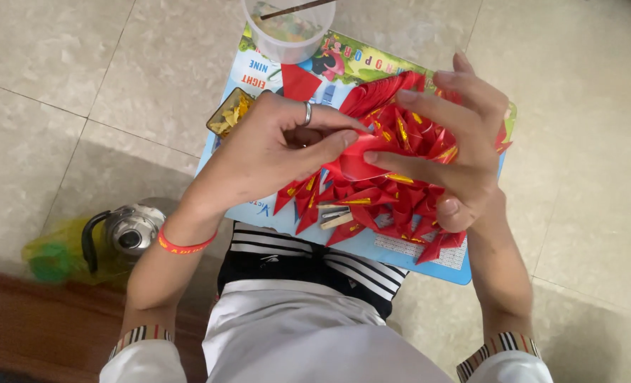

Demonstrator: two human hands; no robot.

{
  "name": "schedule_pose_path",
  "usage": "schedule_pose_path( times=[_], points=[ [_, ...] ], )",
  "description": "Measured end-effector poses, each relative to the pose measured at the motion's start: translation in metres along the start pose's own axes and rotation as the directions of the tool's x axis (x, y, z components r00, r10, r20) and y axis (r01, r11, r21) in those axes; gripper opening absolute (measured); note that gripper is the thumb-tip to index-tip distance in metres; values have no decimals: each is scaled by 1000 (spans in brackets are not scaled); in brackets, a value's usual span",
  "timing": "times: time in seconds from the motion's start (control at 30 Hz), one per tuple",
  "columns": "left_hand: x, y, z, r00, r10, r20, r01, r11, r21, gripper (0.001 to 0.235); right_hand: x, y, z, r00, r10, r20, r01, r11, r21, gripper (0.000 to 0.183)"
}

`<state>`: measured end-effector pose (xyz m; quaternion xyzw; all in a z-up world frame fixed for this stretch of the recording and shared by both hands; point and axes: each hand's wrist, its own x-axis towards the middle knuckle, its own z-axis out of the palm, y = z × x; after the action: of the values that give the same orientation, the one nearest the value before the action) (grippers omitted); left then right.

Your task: Folding red and gold paper sheets into decorative cone shapes.

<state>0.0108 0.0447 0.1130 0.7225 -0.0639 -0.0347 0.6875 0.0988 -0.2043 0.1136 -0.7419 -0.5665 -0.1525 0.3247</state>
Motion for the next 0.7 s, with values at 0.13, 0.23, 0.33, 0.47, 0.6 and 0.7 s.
schedule_pose_path(
  times=[0.13, 0.23, 0.33, 0.47, 0.6, 0.7],
  points=[
    [-2, -8, -3, 1000, -18, 12, 19, 999, -35, 20, 0, -1, -2, 1000, -17, 26, 16, 999, 39, 74],
    [-3, -13, -3, 999, 11, 43, -6, 995, -99, 20, 2, -3, -2, 998, -43, 48, 40, 998, 45, 72],
    [-4, -9, -4, 999, 4, 33, -3, 999, -35, 18, 3, -6, -3, 996, -51, 80, 47, 998, 50, 71],
    [-8, -10, -10, 998, 58, 20, -57, 998, -7, 18, 0, -7, -9, 996, -72, 44, 69, 995, 68, 72],
    [-8, -10, -13, 992, 120, 26, -121, 992, 38, 18, -8, -13, -14, 1000, 2, 28, -3, 999, 36, 75],
    [-9, -9, -14, 996, 75, 54, -76, 997, 17, 18, -8, -18, -16, 997, 76, -9, -76, 997, 21, 80]
  ],
)
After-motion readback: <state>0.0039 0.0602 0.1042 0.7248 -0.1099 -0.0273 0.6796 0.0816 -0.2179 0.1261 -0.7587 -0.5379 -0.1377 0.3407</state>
